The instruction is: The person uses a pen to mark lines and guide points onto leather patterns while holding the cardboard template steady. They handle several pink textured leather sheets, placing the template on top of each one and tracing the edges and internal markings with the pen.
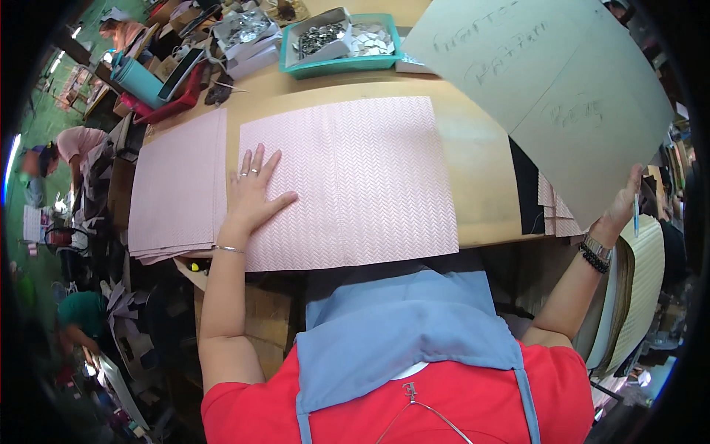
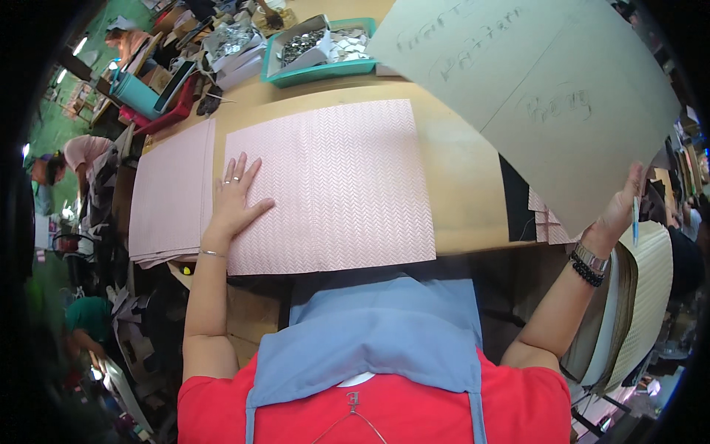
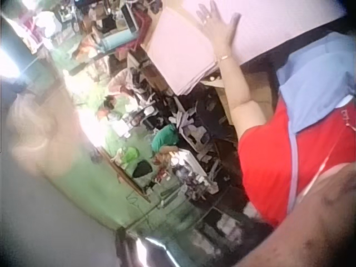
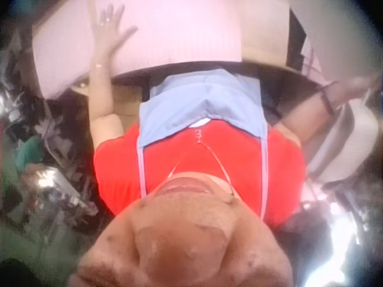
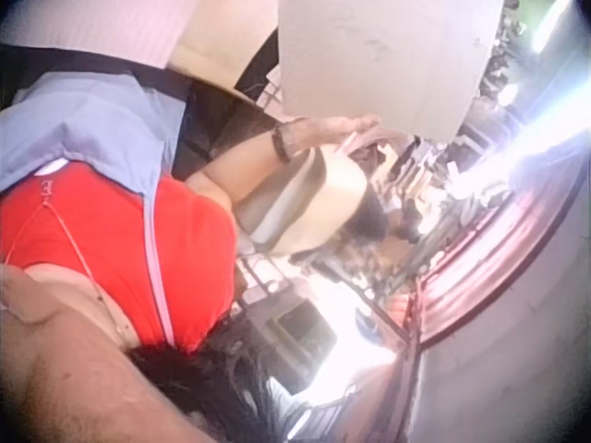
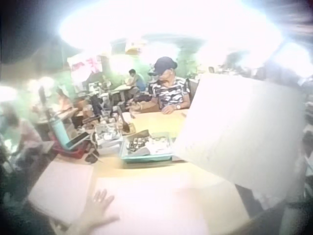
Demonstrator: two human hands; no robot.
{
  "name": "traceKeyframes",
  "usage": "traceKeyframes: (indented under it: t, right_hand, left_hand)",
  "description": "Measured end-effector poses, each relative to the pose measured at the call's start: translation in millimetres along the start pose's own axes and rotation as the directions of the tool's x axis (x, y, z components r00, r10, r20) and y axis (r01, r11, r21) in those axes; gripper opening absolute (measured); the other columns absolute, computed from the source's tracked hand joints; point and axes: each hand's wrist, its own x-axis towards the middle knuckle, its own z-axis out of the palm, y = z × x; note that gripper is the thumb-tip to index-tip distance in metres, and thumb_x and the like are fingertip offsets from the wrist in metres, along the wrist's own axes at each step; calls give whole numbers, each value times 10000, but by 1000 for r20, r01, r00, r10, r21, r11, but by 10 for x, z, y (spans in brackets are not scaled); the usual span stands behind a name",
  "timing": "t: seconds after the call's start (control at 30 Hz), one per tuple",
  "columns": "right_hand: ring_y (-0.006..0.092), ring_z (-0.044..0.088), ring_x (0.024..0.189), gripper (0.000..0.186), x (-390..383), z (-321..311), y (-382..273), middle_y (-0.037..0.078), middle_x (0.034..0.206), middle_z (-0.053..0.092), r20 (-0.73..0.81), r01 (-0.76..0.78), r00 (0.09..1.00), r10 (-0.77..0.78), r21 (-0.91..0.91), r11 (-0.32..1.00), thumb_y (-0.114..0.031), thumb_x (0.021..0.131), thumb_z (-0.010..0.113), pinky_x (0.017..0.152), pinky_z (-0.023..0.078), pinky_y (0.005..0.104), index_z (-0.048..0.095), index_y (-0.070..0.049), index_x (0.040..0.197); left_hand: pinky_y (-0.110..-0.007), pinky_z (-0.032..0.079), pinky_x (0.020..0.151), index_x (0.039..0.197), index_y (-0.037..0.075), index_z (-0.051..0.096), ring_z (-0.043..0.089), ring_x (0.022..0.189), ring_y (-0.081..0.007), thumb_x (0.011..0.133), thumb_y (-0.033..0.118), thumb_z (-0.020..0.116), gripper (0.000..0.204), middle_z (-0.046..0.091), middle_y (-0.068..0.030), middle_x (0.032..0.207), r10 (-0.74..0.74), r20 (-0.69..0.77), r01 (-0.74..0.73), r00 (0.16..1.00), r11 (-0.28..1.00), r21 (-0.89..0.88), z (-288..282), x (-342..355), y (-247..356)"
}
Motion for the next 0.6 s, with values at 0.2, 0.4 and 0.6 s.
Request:
traceKeyframes:
  t: [0.2,0.4,0.6]
  right_hand:
    - [133,636,1069,438,66,-338,470,43,1237,667,244,-384,893,378,-28,923,-375,1089,546,915,521,296,602,-50,1377]
    - [73,617,943,324,-253,-139,1086,0,1051,693,445,-339,748,492,-381,860,-351,1069,601,828,515,243,693,-55,1166]
    - [74,612,917,303,-1012,615,1167,40,1056,711,543,-350,576,612,-513,784,-235,1027,676,809,514,235,671,12,1202]
  left_hand:
    - [-742,146,1176,1602,238,383,178,1569,-412,785,813,637,1030,249,-186,1691,-2,-60,-3,998,997,-74,126,282,660]
    - [-731,124,1186,1619,176,335,206,1568,-385,943,675,554,868,271,-180,1685,-78,-149,12,986,916,-402,346,603,587]
    - [-753,92,1178,1618,105,306,233,1565,-351,954,686,529,909,309,-147,1677,-28,-145,-10,989,967,-256,261,636,269]
